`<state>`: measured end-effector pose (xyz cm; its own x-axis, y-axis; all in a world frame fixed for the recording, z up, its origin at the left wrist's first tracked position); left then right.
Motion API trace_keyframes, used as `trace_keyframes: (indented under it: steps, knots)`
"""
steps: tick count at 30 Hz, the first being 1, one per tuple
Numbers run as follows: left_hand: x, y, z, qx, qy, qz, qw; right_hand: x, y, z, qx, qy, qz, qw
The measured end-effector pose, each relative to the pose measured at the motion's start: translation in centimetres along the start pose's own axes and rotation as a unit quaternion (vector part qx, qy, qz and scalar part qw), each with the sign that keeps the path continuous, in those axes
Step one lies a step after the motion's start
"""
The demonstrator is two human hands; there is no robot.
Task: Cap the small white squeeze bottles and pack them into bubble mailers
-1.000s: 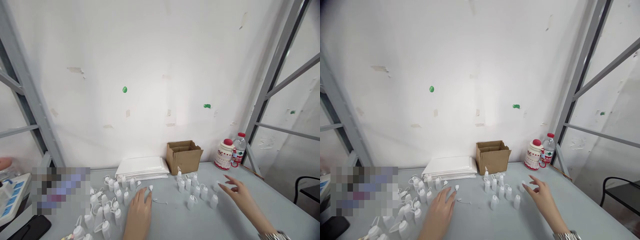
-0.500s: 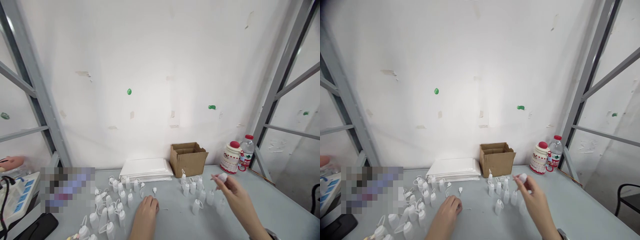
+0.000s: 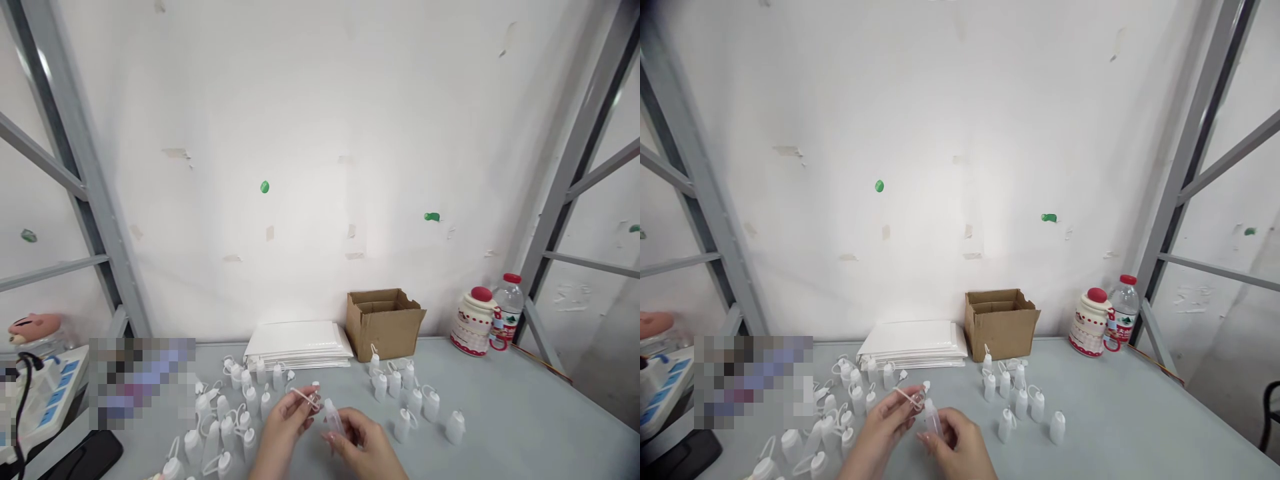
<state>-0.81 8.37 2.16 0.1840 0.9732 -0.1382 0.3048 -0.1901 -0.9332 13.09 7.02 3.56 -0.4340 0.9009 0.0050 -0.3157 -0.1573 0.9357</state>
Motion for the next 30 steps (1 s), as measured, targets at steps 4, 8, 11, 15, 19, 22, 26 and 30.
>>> trace_keyframes:
  steps: [4,8,11,15,19,22,26,30]
  knots:
    - [-0.7,0.0,-1.0,-0.059,0.044,0.009,0.997,-0.1,-1.5,-0.2,0.019,-0.01,-0.005,1.0]
    - [-0.3,1.0,-1.2,-0.064,0.063,0.022,0.996,0.2,-2.7,-0.7,0.053,-0.013,-0.009,0.998]
    - [0.4,1.8,-0.6,-0.035,0.043,0.02,0.998,0.4,-3.3,-1.1,0.059,-0.017,-0.014,0.998]
    - [0.6,1.9,-0.4,0.006,0.034,-0.007,0.999,0.3,-2.8,-1.1,0.051,-0.01,-0.017,0.998]
    - [0.4,1.5,-0.3,0.062,0.025,-0.031,0.997,-0.2,-1.4,-0.5,-0.002,-0.008,-0.008,1.0]
    - [0.4,1.3,-0.6,0.087,0.04,-0.031,0.995,-0.3,-0.9,-0.2,-0.026,-0.007,-0.011,1.0]
    - [0.0,0.9,-1.6,0.105,0.077,-0.02,0.991,-0.4,-0.8,0.2,-0.035,-0.02,-0.01,0.999]
    - [-0.4,0.4,-2.4,0.11,0.095,-0.035,0.989,-0.6,-0.6,0.4,-0.066,-0.03,-0.009,0.997]
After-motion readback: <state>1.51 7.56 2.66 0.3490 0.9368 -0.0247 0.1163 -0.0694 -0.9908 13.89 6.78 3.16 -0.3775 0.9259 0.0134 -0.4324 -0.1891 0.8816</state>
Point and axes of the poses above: each hand's wrist, its own x-axis towards the middle knuckle, its own z-axis out of the back of the hand, y = z × x, the point moved 7 cm from there along x, towards the middle knuckle, and after that the axes turned 13 degrees about y, right-handed, at the moved point
